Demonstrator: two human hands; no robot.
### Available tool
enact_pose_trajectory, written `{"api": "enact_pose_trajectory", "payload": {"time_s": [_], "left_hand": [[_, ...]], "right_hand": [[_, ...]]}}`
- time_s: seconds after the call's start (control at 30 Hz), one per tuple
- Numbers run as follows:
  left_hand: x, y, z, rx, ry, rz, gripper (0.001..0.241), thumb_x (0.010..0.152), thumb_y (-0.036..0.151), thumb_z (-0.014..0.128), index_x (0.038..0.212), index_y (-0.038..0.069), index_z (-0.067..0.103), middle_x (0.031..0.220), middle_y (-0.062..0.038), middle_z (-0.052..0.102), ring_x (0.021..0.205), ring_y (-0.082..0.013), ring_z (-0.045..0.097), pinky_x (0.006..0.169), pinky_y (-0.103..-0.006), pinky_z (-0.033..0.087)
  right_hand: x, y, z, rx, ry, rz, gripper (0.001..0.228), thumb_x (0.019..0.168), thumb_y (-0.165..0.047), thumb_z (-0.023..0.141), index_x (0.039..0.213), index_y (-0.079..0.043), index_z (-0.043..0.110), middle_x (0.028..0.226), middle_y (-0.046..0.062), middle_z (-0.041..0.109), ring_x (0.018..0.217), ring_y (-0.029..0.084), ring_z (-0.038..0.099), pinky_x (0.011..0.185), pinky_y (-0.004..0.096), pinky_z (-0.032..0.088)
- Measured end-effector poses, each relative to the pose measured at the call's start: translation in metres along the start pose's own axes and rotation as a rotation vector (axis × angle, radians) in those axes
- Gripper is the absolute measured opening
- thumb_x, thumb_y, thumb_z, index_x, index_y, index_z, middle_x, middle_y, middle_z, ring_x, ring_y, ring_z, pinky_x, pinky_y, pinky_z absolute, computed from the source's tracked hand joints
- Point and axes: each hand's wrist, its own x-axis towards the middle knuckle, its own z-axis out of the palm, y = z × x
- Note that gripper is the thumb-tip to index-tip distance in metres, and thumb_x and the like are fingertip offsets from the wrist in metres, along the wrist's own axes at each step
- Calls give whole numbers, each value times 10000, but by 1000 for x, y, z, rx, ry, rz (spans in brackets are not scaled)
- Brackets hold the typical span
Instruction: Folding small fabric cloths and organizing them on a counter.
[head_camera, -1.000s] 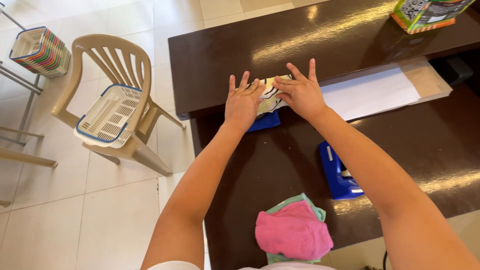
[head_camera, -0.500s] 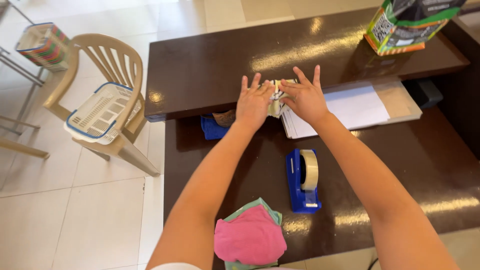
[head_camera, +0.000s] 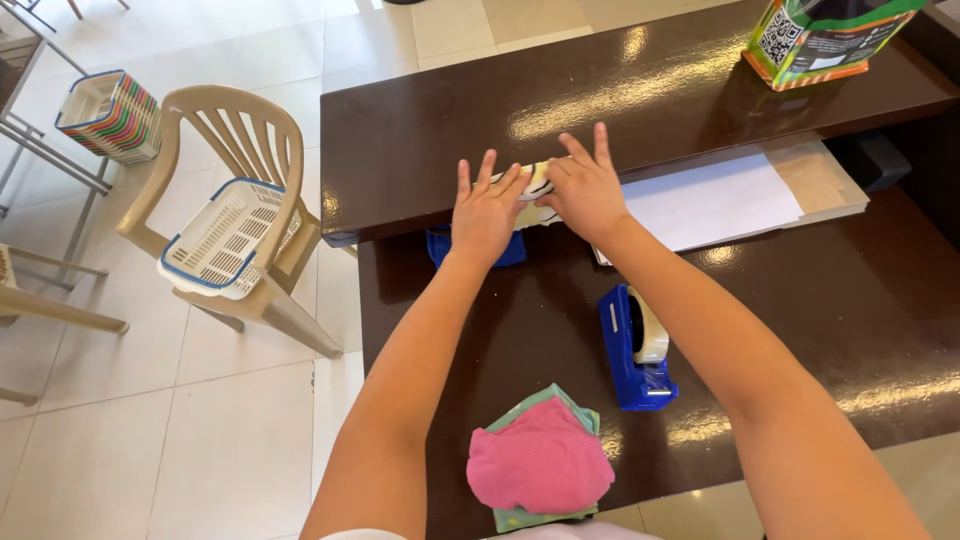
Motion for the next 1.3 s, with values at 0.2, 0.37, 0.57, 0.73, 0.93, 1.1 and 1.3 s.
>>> {"api": "enact_pose_trajectory", "payload": {"time_s": [0.2, 0.37, 0.57, 0.73, 0.93, 1.1, 1.3], "left_hand": [[-37, -54, -19, 20, 34, -8, 468, 989, 388, 630, 1443, 286, 590, 1501, 63, 571, 1558, -243, 206, 1256, -595, -6], [-51, -70, -38, 18, 16, -13, 456, 986, 336, 648, 1434, 271, 601, 1503, 63, 571, 1567, -236, 178, 1253, -587, -39], [-37, -58, -29, 26, -18, -15, 484, 936, 279, 707, 1409, 217, 625, 1475, 11, 599, 1558, -240, 214, 1264, -562, -47], [-22, -38, -15, 13, -42, -11, 474, 945, 263, 699, 1410, 215, 622, 1472, -1, 601, 1554, -240, 223, 1268, -547, -46], [0, -2, -3, 26, -64, -1, 482, 953, 243, 680, 1428, 196, 609, 1479, -33, 594, 1550, -256, 232, 1276, -531, -19], [21, 34, 11, 37, -75, 14, 497, 939, 261, 687, 1425, 193, 608, 1480, -36, 593, 1549, -250, 238, 1283, -521, 0], [44, 67, 30, 40, -105, 5, 502, 946, 255, 683, 1436, 207, 586, 1502, -23, 570, 1556, -234, 209, 1284, -519, -11]], "right_hand": [[30, -54, -3, 86, -11, -47, 523, 689, -518, 875, 1028, -150, 721, 1123, 16, 758, 1362, 232, 560, 1298, 607, 80], [33, -61, -4, 110, -41, -64, 428, 769, -473, 856, 1069, -185, 753, 1140, -23, 766, 1395, 191, 540, 1306, 580, 33], [22, -45, -4, 105, -46, -11, 432, 804, -523, 816, 1117, -228, 772, 1175, -62, 771, 1420, 160, 520, 1311, 561, -20], [5, -20, -3, 81, -38, -8, 441, 804, -546, 814, 1136, -258, 781, 1180, -91, 775, 1428, 152, 520, 1316, 572, -35], [-13, 13, -12, 70, -16, 34, 425, 793, -517, 836, 1128, -262, 782, 1179, -101, 777, 1411, 151, 539, 1317, 579, -18], [-36, 49, -16, 115, 25, 53, 443, 812, -538, 821, 1137, -241, 778, 1197, -90, 774, 1408, 166, 548, 1317, 583, -9], [-57, 85, -13, 163, 63, 81, 452, 844, -574, 816, 1165, -258, 780, 1228, -101, 771, 1423, 166, 541, 1317, 579, -33]]}}
